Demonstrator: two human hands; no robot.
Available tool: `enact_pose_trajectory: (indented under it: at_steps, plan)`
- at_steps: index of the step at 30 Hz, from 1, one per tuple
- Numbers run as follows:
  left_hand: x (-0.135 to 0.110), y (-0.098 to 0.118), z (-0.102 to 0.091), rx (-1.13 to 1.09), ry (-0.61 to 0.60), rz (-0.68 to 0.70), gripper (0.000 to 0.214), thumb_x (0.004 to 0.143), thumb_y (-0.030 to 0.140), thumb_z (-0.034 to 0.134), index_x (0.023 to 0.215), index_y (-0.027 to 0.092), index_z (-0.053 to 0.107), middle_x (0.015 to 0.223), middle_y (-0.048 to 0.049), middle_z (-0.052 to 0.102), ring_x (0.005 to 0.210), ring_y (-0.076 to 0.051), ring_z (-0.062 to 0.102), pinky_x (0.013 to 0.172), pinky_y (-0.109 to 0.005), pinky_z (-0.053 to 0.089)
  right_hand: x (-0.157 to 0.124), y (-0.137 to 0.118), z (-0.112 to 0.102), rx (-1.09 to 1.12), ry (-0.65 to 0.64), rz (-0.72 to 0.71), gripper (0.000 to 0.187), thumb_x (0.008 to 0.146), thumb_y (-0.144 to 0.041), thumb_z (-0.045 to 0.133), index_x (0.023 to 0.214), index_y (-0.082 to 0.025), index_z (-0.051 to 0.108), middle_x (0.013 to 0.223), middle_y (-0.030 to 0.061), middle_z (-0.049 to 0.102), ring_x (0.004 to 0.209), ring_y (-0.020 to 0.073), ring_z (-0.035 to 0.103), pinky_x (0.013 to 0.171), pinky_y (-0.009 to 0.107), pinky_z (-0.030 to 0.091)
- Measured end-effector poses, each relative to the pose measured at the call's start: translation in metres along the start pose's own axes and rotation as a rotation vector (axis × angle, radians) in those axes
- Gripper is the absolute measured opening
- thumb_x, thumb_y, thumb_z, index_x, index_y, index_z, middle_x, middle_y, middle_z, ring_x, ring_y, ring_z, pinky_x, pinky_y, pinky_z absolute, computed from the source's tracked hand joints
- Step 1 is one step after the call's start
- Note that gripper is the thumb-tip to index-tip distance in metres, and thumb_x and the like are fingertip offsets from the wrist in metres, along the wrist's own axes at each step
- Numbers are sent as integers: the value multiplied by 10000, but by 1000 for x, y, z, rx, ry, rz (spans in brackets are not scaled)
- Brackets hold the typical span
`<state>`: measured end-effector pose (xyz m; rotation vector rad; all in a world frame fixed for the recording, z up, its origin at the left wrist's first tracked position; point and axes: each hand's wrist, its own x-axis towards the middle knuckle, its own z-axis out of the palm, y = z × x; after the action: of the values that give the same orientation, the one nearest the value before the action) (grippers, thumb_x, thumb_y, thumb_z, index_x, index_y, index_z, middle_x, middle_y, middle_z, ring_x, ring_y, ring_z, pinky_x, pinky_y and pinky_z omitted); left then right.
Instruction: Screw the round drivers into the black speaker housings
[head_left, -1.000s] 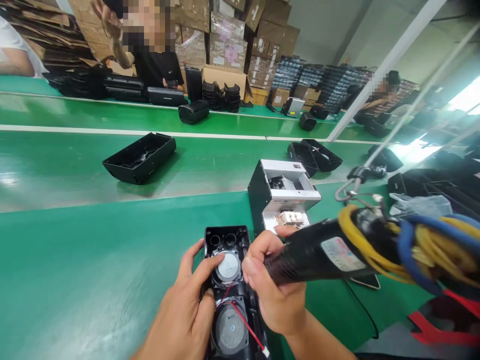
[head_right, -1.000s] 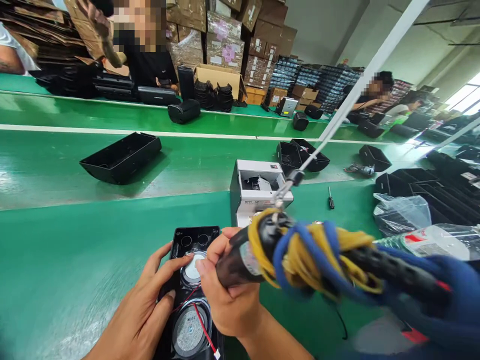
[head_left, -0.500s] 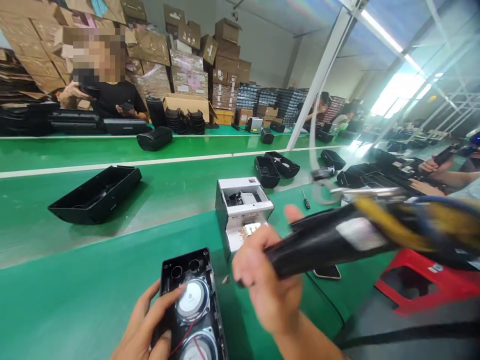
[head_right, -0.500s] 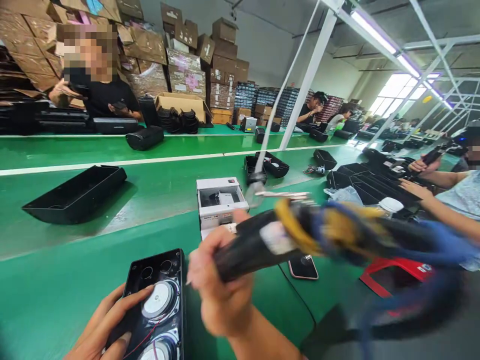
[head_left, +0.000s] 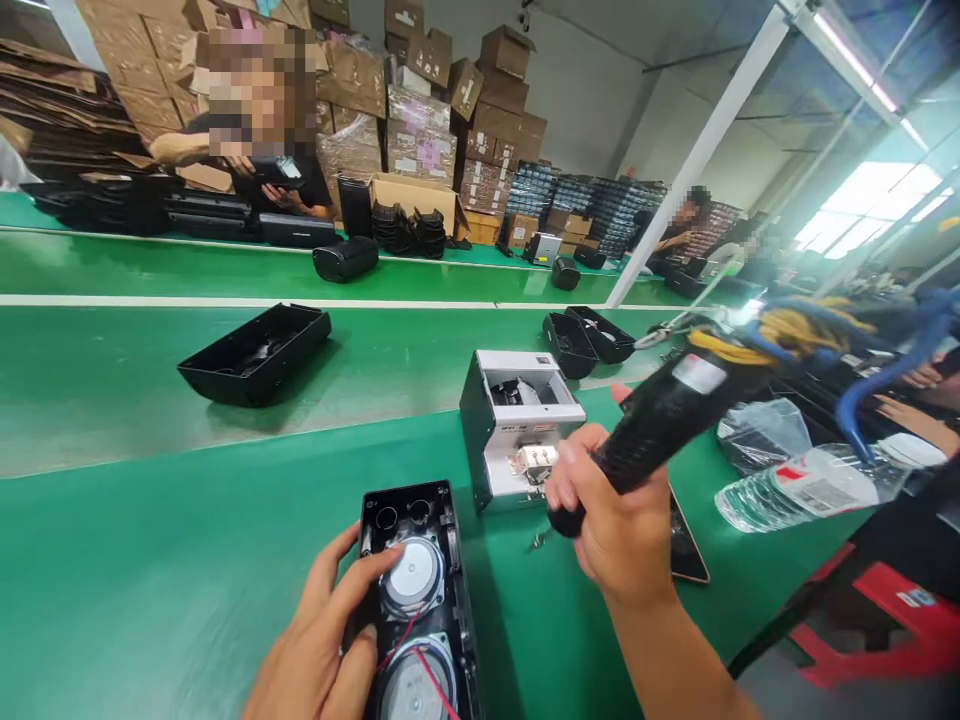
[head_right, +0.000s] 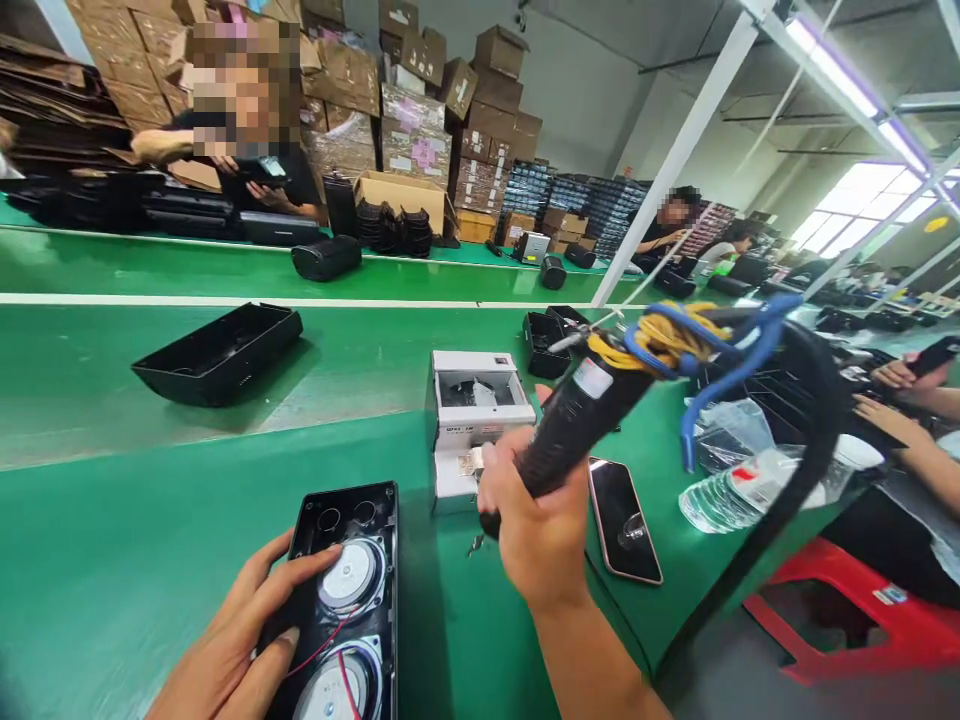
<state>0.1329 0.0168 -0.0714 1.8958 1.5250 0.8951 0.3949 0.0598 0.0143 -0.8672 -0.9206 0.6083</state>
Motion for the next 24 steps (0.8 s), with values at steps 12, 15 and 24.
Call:
enact_pose_trajectory:
  at_steps: [12, 15, 24]
  plan:
    - [-6, 19, 1, -77, -105, -83, 496, 1147, 318, 235, 1482, 393, 594, 1779, -43, 345, 1531, -308, 572, 1261, -663, 483, -80, -20, 21, 222, -186, 57, 602, 1084, -212, 724, 1525, -511, 445, 772, -88, 563, 512, 117, 526, 506, 275, 499]
    - [-5, 19, 0, -81, -116, -79, 470, 1153, 330, 246, 1481, 408, 573, 1780, -28, 329, 1537, -299, 560, 1283, -679, 448, -87, -4, 23, 175, -230, 56, 614, 1089, -188, 706, 1549, -477, 422, 801, -84, 569, 542, 119, 541, 520, 274, 497]
    - [-5, 22, -3, -74, -129, -90, 452, 1145, 346, 260, 1461, 503, 543, 1765, 45, 327, 1570, -307, 525, 1286, -737, 419, -93, 13, 21, 85, -235, 112, 580, 1097, -209, 684, 1551, -425, 394, 816, -82, 537, 564, 127, 513, 559, 291, 503]
